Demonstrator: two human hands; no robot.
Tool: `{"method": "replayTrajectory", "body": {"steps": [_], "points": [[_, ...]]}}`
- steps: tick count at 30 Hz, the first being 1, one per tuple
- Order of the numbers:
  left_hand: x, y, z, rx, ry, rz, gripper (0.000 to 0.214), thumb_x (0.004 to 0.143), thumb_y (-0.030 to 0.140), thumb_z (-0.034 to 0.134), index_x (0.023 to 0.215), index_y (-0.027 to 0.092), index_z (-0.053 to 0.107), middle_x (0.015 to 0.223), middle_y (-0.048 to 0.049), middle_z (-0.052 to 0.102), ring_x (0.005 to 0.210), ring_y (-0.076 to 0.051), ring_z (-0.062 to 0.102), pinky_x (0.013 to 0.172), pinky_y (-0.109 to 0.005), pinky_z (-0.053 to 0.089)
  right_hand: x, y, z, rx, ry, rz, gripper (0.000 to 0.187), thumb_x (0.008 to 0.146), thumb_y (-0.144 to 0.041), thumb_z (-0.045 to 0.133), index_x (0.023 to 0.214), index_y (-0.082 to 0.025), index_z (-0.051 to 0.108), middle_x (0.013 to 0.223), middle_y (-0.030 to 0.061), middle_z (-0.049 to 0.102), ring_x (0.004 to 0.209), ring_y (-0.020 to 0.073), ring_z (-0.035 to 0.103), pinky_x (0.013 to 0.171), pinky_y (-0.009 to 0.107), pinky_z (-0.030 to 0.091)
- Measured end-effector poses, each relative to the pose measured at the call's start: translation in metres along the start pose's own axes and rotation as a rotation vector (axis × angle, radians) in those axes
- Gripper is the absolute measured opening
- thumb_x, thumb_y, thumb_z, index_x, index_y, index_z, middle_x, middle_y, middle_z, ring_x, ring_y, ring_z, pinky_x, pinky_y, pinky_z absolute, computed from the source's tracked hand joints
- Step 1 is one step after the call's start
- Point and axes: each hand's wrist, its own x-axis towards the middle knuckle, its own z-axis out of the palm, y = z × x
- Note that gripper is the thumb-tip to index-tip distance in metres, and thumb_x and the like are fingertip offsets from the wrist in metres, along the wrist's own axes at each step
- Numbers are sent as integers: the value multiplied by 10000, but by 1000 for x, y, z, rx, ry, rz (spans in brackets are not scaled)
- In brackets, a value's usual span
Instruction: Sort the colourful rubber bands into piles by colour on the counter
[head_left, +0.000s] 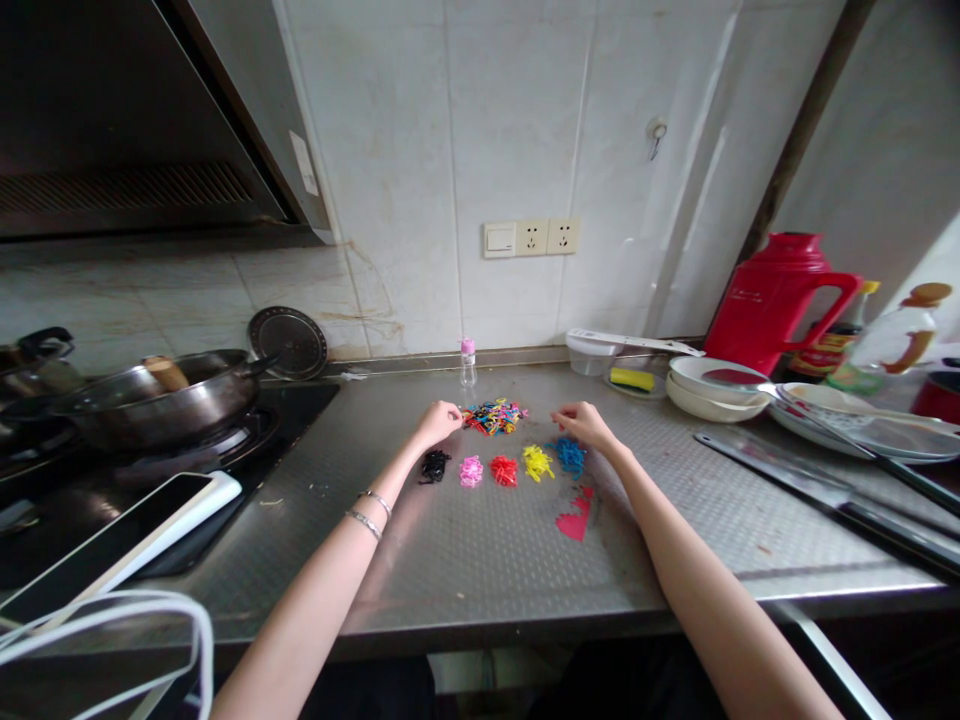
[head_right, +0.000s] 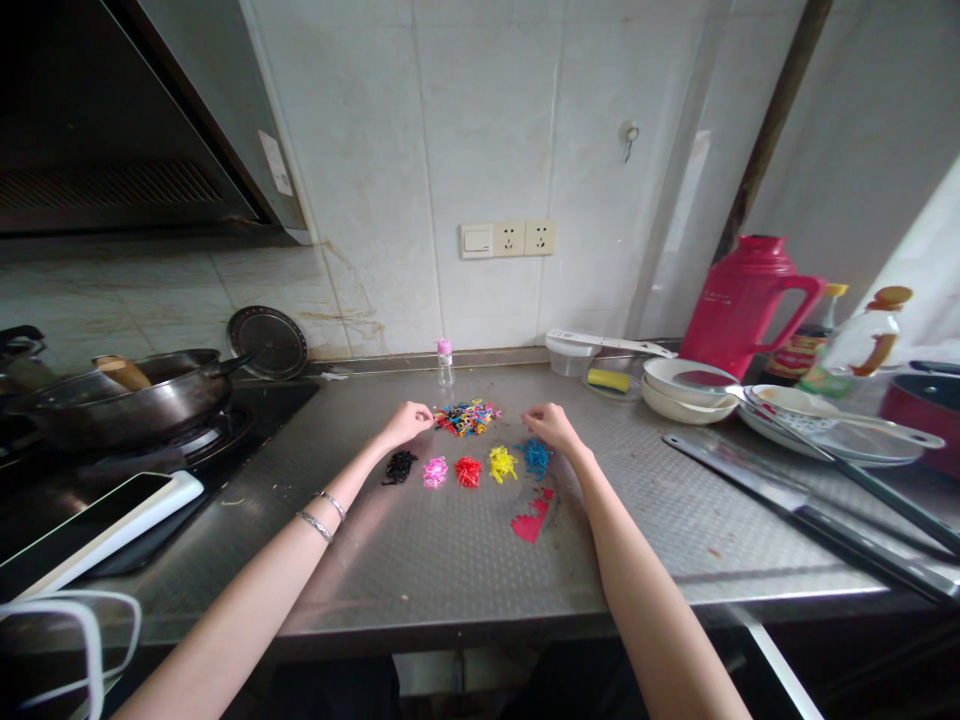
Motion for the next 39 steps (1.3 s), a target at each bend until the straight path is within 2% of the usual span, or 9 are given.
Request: {"method": "replayTrajectory", "body": {"steps": [3, 6, 9, 13, 16, 20, 24, 32, 39], "points": [[-2, 14, -5, -117, -85, 79, 236, 692, 283, 553, 746, 89, 677, 657, -62, 637, 594, -123, 523, 560, -214, 366, 0, -1, 0, 5, 2, -1, 361, 713, -391, 440, 662, -115, 666, 578, 43, 639, 532, 131, 532, 521, 204, 368], [-7, 33, -6, -214, -253, 167, 229, 671, 285, 581, 729, 86, 679, 679, -66, 647, 602, -120, 531, 568, -207, 376, -1, -3, 1, 10, -11, -6, 348, 712, -375, 439, 663, -116, 666, 578, 42, 639, 543, 135, 541, 523, 205, 370], [-15, 49, -3, -215, -389, 212, 207, 652, 274, 606, 715, 93, 684, 661, -57, 645, 568, -106, 515, 537, -194, 360, -2, -4, 3, 2, -22, -12, 337, 714, -359, 437, 650, -118, 663, 566, 36, 633, 549, 138, 546, 525, 206, 370], [-23, 59, 2, -191, -488, 231, 171, 649, 246, 612, 719, 111, 690, 628, -33, 634, 540, -91, 492, 509, -183, 336, -3, -5, 4, -10, -19, -33, 330, 719, -354, 440, 639, -116, 655, 553, 32, 625, 549, 134, 541, 535, 206, 372], [-25, 59, 1, -197, -512, 242, 175, 639, 244, 623, 736, 116, 693, 623, -25, 628, 538, -89, 483, 506, -183, 330, -4, -6, 5, -11, -18, -40, 338, 724, -360, 437, 638, -115, 653, 547, 31, 620, 546, 134, 536, 536, 206, 375], [-22, 53, -3, -219, -479, 218, 200, 646, 259, 611, 749, 107, 691, 593, -19, 612, 526, -89, 474, 514, -190, 335, -5, -8, 5, -11, -18, -47, 331, 729, -349, 437, 650, -115, 657, 554, 30, 624, 548, 130, 535, 548, 206, 381], [-16, 38, -9, -282, -410, 134, 247, 645, 303, 606, 758, 99, 687, 616, -25, 616, 524, -91, 473, 514, -200, 339, -1, -12, 8, 3, -9, -56, 294, 724, -324, 456, 740, -125, 672, 611, 29, 644, 600, 134, 559, 573, 203, 394], [-9, 6, -16, -344, -144, -28, 302, 673, 340, 584, 773, 69, 670, 570, -28, 581, 489, -81, 437, 473, -198, 315, 29, -25, 15, -80, -38, -117, 284, 710, -216, 486, 918, -173, 674, 822, 53, 680, 737, 150, 592, 659, 210, 415], [-5, -3, -14, -363, -43, -52, 267, 671, 313, 580, 748, 73, 668, 564, -30, 587, 483, -81, 445, 486, -204, 336, 42, -18, 30, -234, -125, -109, 351, 734, -239, 510, 1065, -192, 616, 1092, 64, 610, 909, 160, 570, 778, 213, 413]]}}
